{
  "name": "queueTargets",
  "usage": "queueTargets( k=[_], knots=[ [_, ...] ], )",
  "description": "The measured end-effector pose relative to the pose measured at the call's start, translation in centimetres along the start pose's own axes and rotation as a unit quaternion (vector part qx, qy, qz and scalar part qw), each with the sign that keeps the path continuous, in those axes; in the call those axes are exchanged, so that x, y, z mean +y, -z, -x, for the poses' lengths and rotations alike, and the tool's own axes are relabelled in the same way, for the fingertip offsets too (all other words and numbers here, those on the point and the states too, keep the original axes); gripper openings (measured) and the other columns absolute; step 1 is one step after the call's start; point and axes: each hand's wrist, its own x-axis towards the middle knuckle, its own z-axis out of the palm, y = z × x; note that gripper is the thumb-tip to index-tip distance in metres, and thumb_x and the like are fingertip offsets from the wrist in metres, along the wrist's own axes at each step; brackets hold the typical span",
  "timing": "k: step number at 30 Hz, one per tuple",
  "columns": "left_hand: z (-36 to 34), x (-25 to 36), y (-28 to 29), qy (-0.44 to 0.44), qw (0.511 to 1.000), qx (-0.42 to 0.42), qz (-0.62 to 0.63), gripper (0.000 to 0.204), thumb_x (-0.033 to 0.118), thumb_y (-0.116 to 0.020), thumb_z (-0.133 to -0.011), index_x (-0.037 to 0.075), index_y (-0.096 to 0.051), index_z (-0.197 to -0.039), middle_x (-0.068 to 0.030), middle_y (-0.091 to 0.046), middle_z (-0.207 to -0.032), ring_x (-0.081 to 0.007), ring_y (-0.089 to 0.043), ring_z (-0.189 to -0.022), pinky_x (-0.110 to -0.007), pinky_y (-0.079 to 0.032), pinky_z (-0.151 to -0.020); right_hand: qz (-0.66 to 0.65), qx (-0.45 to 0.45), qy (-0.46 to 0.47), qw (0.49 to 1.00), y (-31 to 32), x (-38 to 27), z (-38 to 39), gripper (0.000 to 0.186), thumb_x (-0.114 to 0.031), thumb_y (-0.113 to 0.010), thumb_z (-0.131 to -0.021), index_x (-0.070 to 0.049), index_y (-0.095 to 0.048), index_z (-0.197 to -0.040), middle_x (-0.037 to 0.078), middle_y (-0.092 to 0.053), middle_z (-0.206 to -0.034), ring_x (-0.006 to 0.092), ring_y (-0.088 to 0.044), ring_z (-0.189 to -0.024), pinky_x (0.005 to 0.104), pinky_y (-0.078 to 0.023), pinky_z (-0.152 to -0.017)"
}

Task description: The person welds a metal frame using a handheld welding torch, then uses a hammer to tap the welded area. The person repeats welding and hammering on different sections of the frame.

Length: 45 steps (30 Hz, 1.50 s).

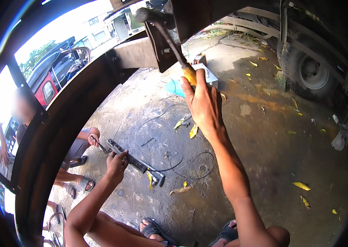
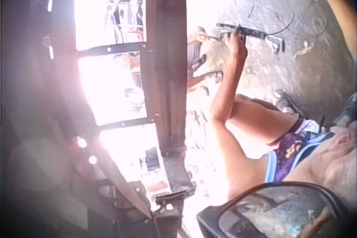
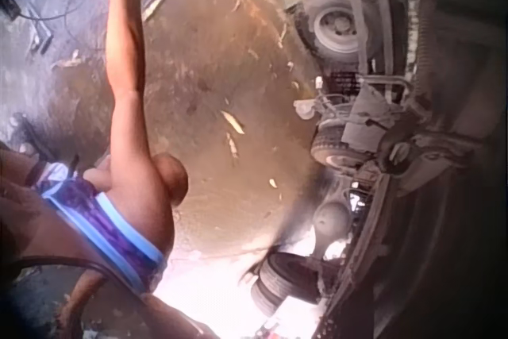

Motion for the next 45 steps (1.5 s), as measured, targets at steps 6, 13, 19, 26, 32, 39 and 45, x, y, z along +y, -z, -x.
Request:
queueTargets(
  k=[6, 13, 19, 26, 32, 39, 45],
  knots=[
    [1.3, 0.6, -1.6, -0.015, 1.0, -0.021, -0.014, 0.021, 0.011, -0.069, -0.088, 0.014, -0.054, -0.102, 0.002, -0.057, -0.088, -0.0101, -0.05, -0.072, -0.028, -0.048, -0.072, -0.031, 0.067, 0.042, 0.996, -0.4, 0.5, 1.2, 0.031, -0.033, -0.056, -0.099, -0.004, -0.044, -0.099, 0.023, -0.062, -0.066, 0.0437, -0.063, -0.058, 0.0489, -0.047, -0.047],
    [1.3, 0.7, -0.9, -0.013, 1.0, -0.004, -0.012, 0.021, 0.011, -0.069, -0.088, 0.014, -0.055, -0.103, 0.0009, -0.056, -0.087, -0.012, -0.05, -0.07, -0.029, -0.048, -0.071, -0.07, 0.045, 0.042, 0.996, -0.9, -0.8, 1.5, 0.034, -0.033, -0.057, -0.099, -0.002, -0.043, -0.098, 0.022, -0.061, -0.064, 0.0435, -0.063, -0.06, 0.0488, -0.047, -0.047],
    [1.3, 0.5, -0.6, -0.008, 1.0, 0.002, 0.015, 0.028, 0.007, -0.071, -0.086, 0.011, -0.053, -0.107, 0.0015, -0.058, -0.087, -0.0088, -0.05, -0.068, -0.026, -0.046, -0.068, -0.068, -0.009, -0.041, 0.997, -1.2, -0.8, 0.8, 0.035, -0.035, -0.057, -0.098, -0.003, -0.043, -0.099, 0.023, -0.06, -0.061, 0.0436, -0.062, -0.058, 0.0485, -0.045, -0.045],
    [1.2, 0.6, 0.0, -0.008, 1.0, -0.019, -0.004, 0.021, 0.01, -0.067, -0.09, 0.014, -0.055, -0.106, 0.0011, -0.058, -0.091, -0.0117, -0.054, -0.075, -0.028, -0.047, -0.07, -0.088, 0.041, -0.05, 0.994, -3.3, 0.1, 1.4, 0.035, -0.035, -0.058, -0.098, -0.003, -0.045, -0.102, 0.022, -0.061, -0.063, 0.0417, -0.063, -0.058, 0.0469, -0.046, -0.046],
    [2.0, 0.7, 0.5, 0.0, 1.0, -0.025, 0.003, 0.021, 0.01, -0.067, -0.091, 0.014, -0.056, -0.108, 0.0005, -0.059, -0.094, -0.0123, -0.055, -0.078, -0.029, -0.047, -0.072, -0.086, 0.059, -0.001, 0.995, -2.9, -0.9, 2.7, 0.034, -0.034, -0.057, -0.098, -0.002, -0.046, -0.102, 0.023, -0.06, -0.062, 0.0428, -0.062, -0.058, 0.0476, -0.045, -0.045],
    [1.8, 0.7, 0.8, 0.001, 1.0, -0.021, -0.002, 0.02, 0.009, -0.066, -0.09, 0.013, -0.055, -0.106, 0.0004, -0.059, -0.092, -0.0124, -0.054, -0.075, -0.028, -0.047, -0.069, -0.077, 0.039, -0.005, 0.996, -2.6, -1.4, 1.1, 0.035, -0.035, -0.055, -0.099, -0.003, -0.043, -0.101, 0.024, -0.06, -0.063, 0.0446, -0.062, -0.061, 0.0498, -0.046, -0.05],
    [1.7, 0.4, -0.6, 0.015, 1.0, -0.013, 0.006, 0.022, 0.009, -0.067, -0.09, 0.013, -0.054, -0.106, -0.0001, -0.058, -0.093, -0.0134, -0.052, -0.076, -0.029, -0.047, -0.07, -0.053, 0.033, -0.014, 0.998, -2.7, 0.5, -0.4, 0.033, -0.034, -0.056, -0.099, -0.004, -0.043, -0.101, 0.025, -0.063, -0.067, 0.0448, -0.063, -0.062, 0.0504, -0.047, -0.05]
  ],
)
